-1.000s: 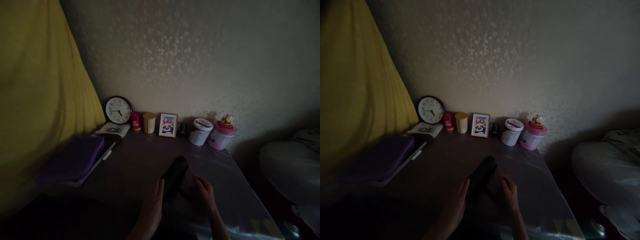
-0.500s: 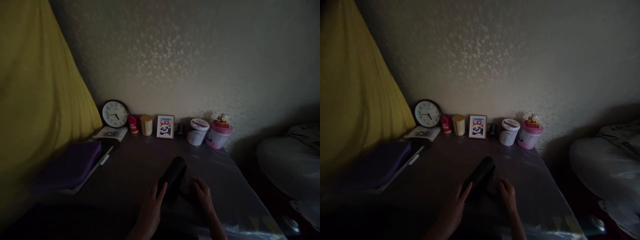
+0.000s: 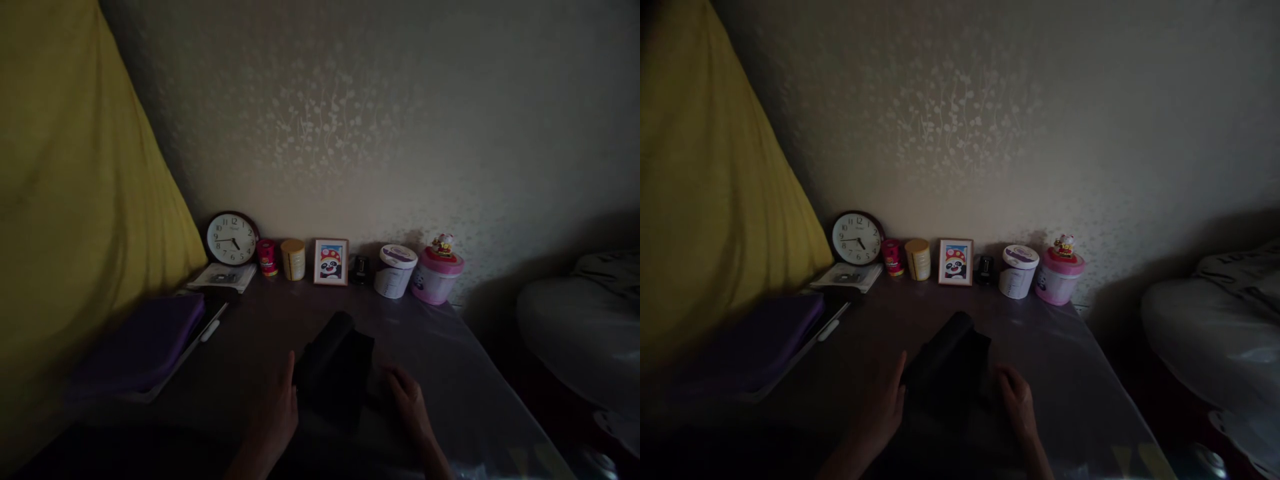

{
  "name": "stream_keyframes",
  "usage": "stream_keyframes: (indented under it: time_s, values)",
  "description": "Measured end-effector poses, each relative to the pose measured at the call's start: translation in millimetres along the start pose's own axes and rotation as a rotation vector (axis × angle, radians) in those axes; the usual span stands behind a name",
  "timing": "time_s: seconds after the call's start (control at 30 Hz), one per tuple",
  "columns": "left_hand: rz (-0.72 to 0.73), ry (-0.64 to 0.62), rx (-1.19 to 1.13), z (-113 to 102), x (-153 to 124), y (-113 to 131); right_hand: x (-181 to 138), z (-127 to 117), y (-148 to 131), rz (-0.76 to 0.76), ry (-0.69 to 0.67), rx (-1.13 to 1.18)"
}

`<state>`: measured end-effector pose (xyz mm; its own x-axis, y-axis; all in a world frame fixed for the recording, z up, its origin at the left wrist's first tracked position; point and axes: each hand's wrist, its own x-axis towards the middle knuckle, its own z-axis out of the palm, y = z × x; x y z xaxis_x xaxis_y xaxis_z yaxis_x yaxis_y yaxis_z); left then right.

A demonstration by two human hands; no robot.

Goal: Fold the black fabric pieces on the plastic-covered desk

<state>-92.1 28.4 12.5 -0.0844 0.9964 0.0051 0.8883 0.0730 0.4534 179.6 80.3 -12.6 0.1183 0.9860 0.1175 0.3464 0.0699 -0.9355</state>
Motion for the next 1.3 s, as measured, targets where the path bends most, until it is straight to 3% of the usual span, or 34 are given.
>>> stream_keyframes:
  time_s: [0.23, 0.57, 0.77, 1.03, 1.1, 1.23, 1.3]
  values:
    - [0.172, 0.078, 0.148, 19.0, -9.9, -6.0, 0.0, 0.9, 3.9, -0.014, -0.014, 0.003]
    - [0.041, 0.016, 0.232, 3.3, 13.1, -2.0, 0.4, 1.0, -0.1, -0.039, 0.004, -0.016]
    - [0.031, -0.078, -0.158, -16.6, 30.7, -8.5, 0.4, 0.7, 1.6, -0.068, 0.01, -0.028]
    - [0.001, -0.339, -0.401, -45.1, 23.7, 0.2, -4.9, -1.4, -9.3, -0.043, 0.038, 0.058]
    - [0.017, -0.309, -0.428, -51.4, 20.3, 7.0, -7.1, -1.9, -11.2, -0.048, 0.045, 0.076]
    - [0.038, -0.131, -0.456, -61.8, 18.5, 18.6, -7.4, -2.9, -11.9, -0.046, 0.029, 0.06]
    - [0.037, -0.117, -0.494, -63.0, 18.3, 21.8, -7.0, -3.0, -10.2, -0.05, 0.044, 0.072]
